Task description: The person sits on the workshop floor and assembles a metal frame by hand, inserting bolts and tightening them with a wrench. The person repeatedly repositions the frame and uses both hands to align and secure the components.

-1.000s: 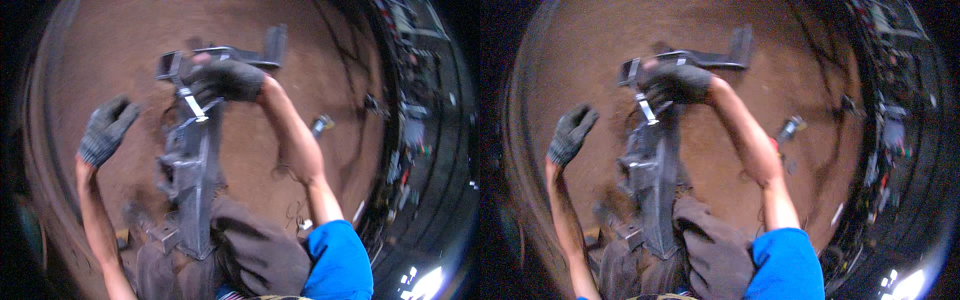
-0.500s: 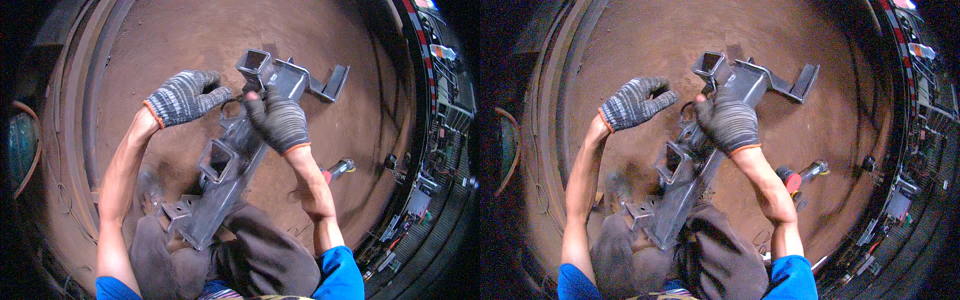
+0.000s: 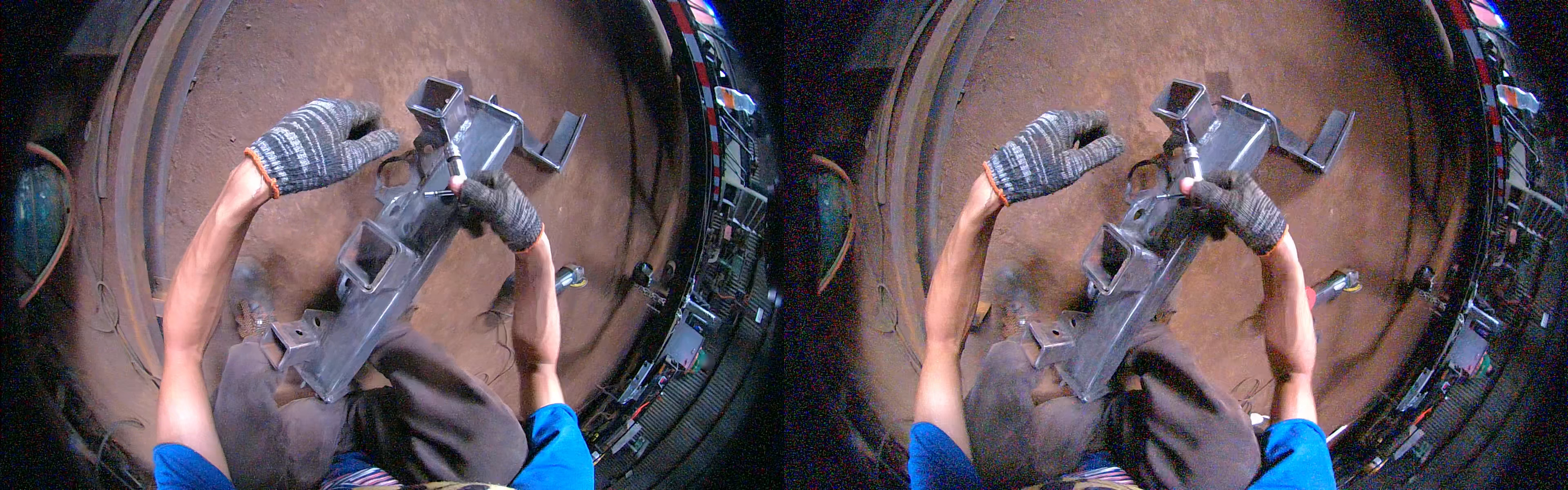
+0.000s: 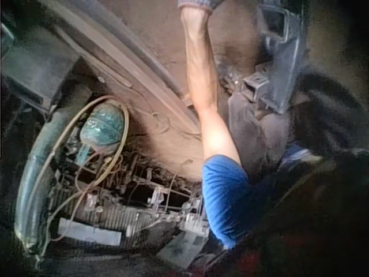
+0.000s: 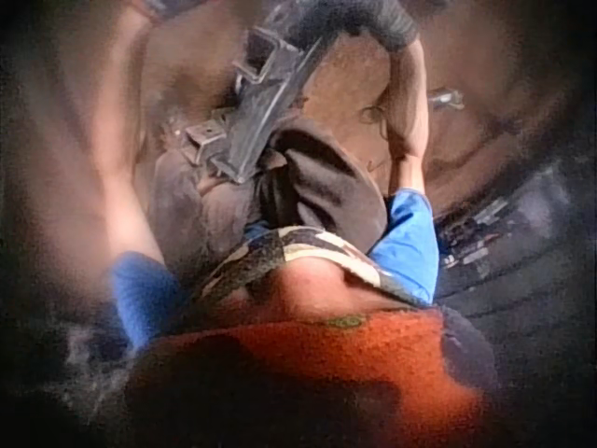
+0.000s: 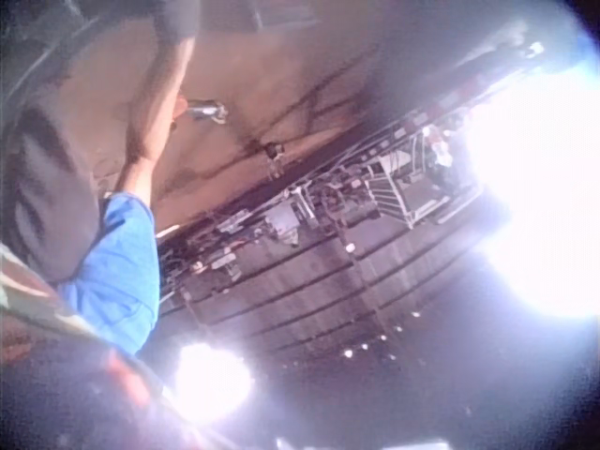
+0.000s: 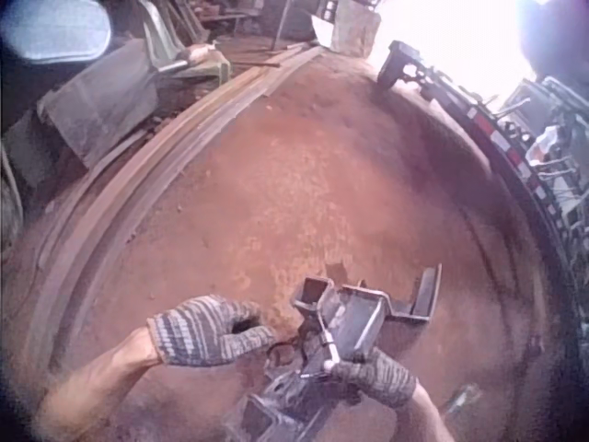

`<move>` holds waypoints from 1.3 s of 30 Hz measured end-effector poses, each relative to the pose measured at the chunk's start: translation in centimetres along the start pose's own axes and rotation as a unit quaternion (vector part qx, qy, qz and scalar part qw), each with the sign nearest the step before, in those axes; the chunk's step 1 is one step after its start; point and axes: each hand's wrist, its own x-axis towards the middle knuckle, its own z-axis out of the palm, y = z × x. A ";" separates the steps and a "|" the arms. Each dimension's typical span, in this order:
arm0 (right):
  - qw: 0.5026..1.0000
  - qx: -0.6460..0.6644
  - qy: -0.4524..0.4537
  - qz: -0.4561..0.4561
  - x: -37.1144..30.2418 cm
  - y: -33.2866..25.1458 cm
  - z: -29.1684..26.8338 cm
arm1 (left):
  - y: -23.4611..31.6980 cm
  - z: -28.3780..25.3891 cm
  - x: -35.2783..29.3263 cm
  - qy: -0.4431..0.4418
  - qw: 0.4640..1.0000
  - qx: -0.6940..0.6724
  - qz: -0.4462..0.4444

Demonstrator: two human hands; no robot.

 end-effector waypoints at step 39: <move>0.881 0.464 0.055 -0.079 2.3 5.9 0.0 | 0.0 0.1 0.8 0.006 1.000 0.003 0.006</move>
